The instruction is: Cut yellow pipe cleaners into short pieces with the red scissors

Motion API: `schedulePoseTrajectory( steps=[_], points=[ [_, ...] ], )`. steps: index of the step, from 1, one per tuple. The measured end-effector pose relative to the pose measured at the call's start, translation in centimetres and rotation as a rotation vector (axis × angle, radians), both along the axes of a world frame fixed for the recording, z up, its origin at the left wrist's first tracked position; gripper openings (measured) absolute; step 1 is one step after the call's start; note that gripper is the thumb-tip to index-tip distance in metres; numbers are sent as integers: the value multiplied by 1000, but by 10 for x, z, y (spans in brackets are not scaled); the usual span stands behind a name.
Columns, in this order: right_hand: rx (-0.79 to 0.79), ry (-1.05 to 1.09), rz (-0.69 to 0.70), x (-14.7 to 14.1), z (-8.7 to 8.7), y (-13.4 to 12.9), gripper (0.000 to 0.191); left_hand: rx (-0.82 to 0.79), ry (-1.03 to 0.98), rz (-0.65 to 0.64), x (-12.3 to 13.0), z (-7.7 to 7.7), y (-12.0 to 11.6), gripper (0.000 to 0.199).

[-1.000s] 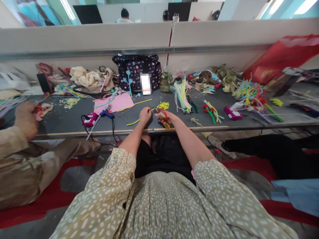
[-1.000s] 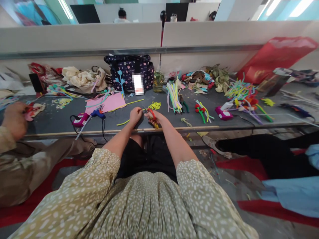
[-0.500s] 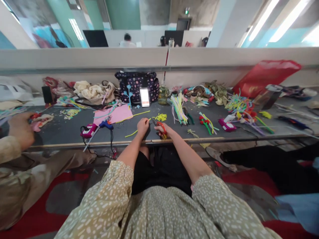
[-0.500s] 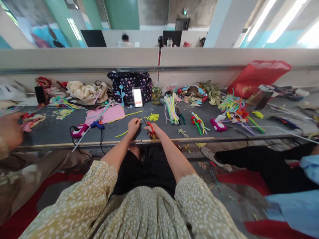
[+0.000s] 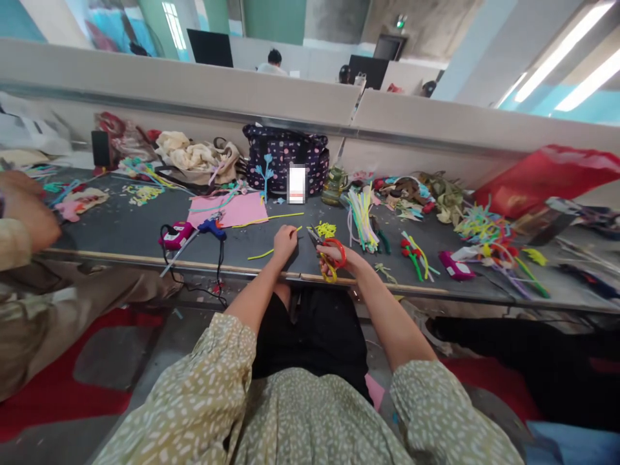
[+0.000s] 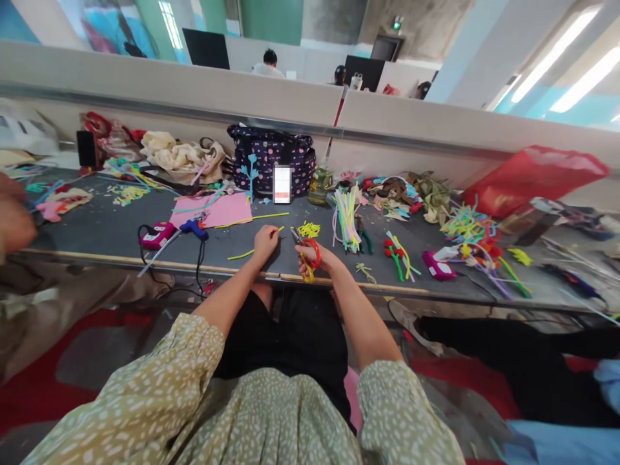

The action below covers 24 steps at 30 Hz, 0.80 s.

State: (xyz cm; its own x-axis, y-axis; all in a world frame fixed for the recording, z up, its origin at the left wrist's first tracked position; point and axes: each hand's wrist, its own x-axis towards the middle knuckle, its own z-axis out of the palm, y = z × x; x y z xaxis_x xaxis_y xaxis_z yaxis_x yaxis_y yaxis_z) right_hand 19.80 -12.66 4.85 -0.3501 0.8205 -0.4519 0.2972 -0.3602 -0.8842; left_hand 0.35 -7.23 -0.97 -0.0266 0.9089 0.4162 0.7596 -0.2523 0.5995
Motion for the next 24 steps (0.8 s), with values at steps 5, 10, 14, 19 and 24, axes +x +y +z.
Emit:
schedulePoseTrajectory(
  steps=[5, 10, 14, 19, 24],
  points=[
    [69, -101, 15, -9, 4, -6, 33, -1, 28, -30, 1, 1, -2, 22],
    [141, -148, 16, -18, 12, -12, 30, -20, 36, -98, 2, 0, -1, 19],
    [172, -172, 22, -21, 15, -14, 28, -13, 45, -134, 3, 0, 0, 19],
    [194, -213, 34, -22, 11, -11, 29, 10, 61, -151, 3, 1, -2, 22],
    [218, -238, 35, -23, 7, -10, 30, -8, 76, -132, 3, 3, -5, 24]
  ],
)
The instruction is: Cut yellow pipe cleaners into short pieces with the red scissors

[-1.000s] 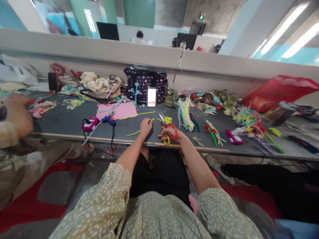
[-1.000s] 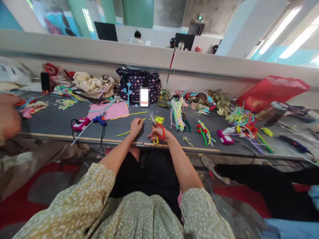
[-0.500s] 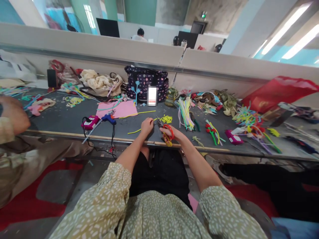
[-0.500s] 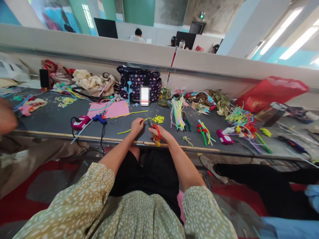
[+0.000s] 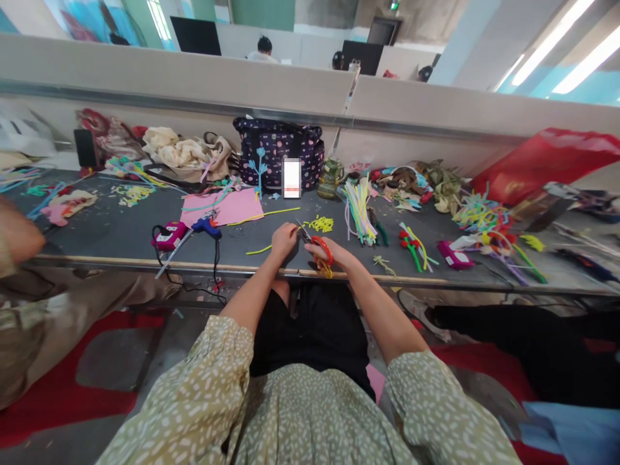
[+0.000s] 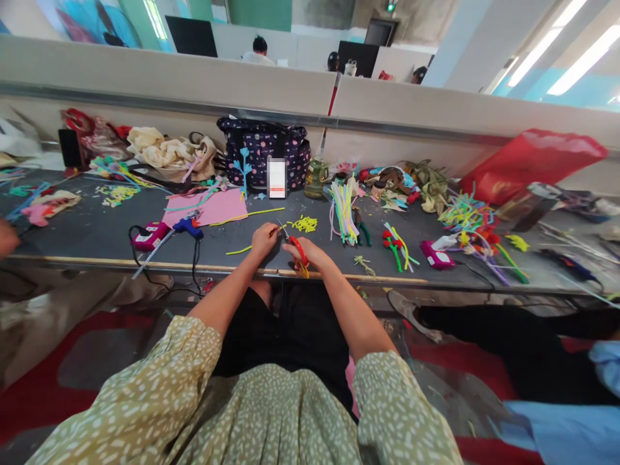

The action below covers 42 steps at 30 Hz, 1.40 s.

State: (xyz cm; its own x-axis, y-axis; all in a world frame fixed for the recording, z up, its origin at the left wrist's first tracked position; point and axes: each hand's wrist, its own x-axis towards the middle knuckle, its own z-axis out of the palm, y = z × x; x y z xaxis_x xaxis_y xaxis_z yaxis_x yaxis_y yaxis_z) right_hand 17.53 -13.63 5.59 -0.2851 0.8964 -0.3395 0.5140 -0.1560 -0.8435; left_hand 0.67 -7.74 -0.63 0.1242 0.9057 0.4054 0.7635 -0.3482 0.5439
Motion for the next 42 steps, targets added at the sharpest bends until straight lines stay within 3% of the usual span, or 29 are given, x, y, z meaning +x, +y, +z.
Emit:
schedulePoseTrajectory(
  steps=[15, 22, 25, 28, 32, 34, 37, 40, 42],
  points=[
    [1, 4, -52, -3, -3, 4, 30, -17, 67, -13, 3, 3, -1, 24],
    [-68, 17, -76, 16, -4, 18, 30, -68, 98, 54, 3, 6, 0, 20],
    [-119, -9, -49, 23, -5, 25, 31, -152, 197, -22, 1, 15, 8, 20],
    [-145, -32, 12, 25, -1, 29, 29, -267, 206, -201, -3, 28, 25, 20],
    [-130, -95, 59, 25, 14, 30, 34, -713, 2, -467, -10, 35, 50, 24],
    [-126, -137, 88, 24, 21, 30, 37, -827, -73, -542, -10, 34, 59, 29],
    [-173, -150, 87, 24, 26, 30, 31, -725, 10, -510, -7, 29, 61, 39],
    [-188, -168, 106, 27, 26, 30, 33, -525, 144, -431, -4, 26, 56, 33],
    [-218, -173, 88, 31, 26, 31, 35, -507, 143, -419, -5, 25, 56, 27]
  ],
)
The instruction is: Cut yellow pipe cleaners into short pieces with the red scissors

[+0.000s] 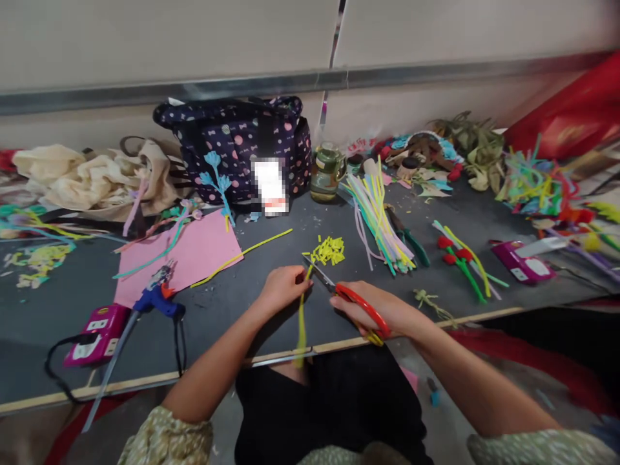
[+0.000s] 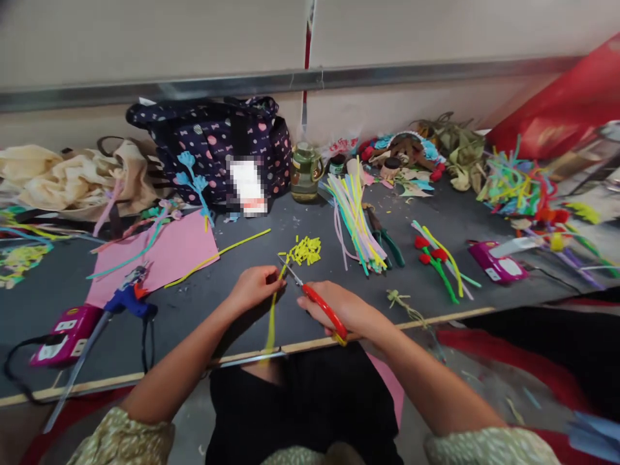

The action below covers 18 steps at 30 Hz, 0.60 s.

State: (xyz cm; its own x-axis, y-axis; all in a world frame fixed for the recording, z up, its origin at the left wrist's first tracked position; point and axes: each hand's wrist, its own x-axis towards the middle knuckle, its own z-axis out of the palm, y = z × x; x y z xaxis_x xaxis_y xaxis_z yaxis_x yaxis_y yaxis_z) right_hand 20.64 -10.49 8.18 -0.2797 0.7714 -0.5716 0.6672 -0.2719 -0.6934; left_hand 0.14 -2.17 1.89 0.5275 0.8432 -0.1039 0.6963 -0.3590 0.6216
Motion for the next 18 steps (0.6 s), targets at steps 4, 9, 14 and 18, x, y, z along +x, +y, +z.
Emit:
schedulePoseTrajectory(
  steps=[4, 9, 14, 18],
  points=[
    [-54, 50, -18, 10, -3, 3, 34, -144, -102, -16, -8, -2, 7, 27],
    [-64, 48, 13, 19, -13, 7, 34, -235, -186, -18, -13, -9, 13, 33],
    [-18, 30, 12, 19, -16, 10, 27, -323, -235, -9, -12, -11, 15, 34],
    [-65, 28, 42, 17, -10, 12, 24, -372, -246, -5, -12, -11, 16, 35]
  ],
)
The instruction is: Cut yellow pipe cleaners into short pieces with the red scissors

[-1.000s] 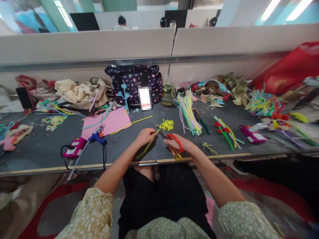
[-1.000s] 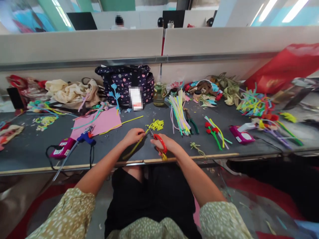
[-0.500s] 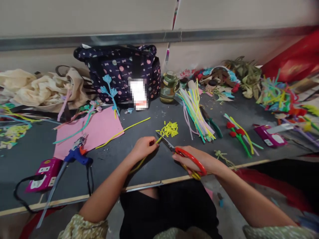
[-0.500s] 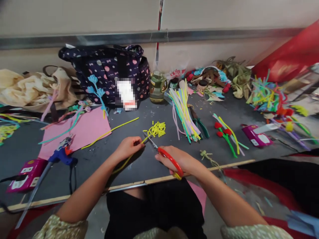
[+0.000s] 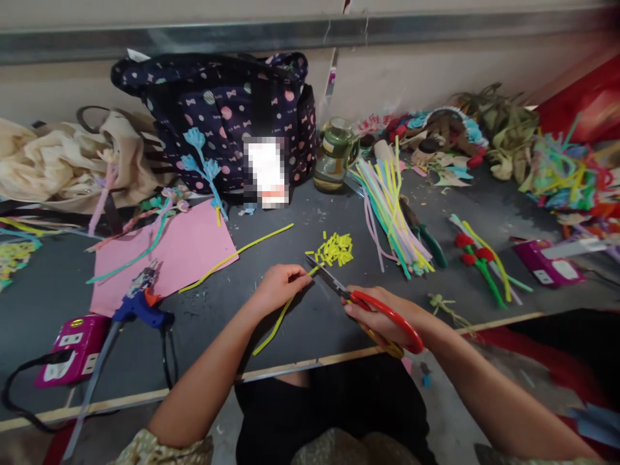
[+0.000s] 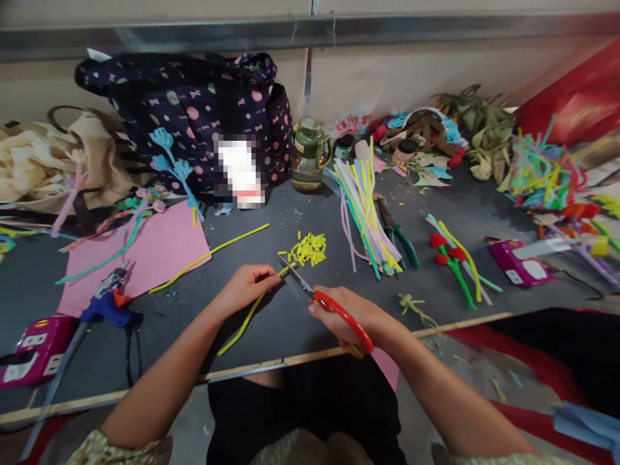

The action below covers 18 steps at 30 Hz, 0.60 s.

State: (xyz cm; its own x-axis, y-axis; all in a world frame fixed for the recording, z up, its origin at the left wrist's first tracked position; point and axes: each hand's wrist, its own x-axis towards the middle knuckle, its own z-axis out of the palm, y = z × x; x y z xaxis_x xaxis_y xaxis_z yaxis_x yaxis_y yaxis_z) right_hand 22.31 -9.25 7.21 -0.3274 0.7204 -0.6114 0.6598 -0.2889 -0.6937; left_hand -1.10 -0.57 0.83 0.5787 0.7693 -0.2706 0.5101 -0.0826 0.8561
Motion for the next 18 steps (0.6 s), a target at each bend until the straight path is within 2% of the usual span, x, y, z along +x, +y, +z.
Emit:
schedulePoseTrajectory(
  steps=[18],
  points=[
    [29, 1, -28, -6, -10, -7, 18, 3, 15, -8, -1, 4, 2, 39]
  ],
)
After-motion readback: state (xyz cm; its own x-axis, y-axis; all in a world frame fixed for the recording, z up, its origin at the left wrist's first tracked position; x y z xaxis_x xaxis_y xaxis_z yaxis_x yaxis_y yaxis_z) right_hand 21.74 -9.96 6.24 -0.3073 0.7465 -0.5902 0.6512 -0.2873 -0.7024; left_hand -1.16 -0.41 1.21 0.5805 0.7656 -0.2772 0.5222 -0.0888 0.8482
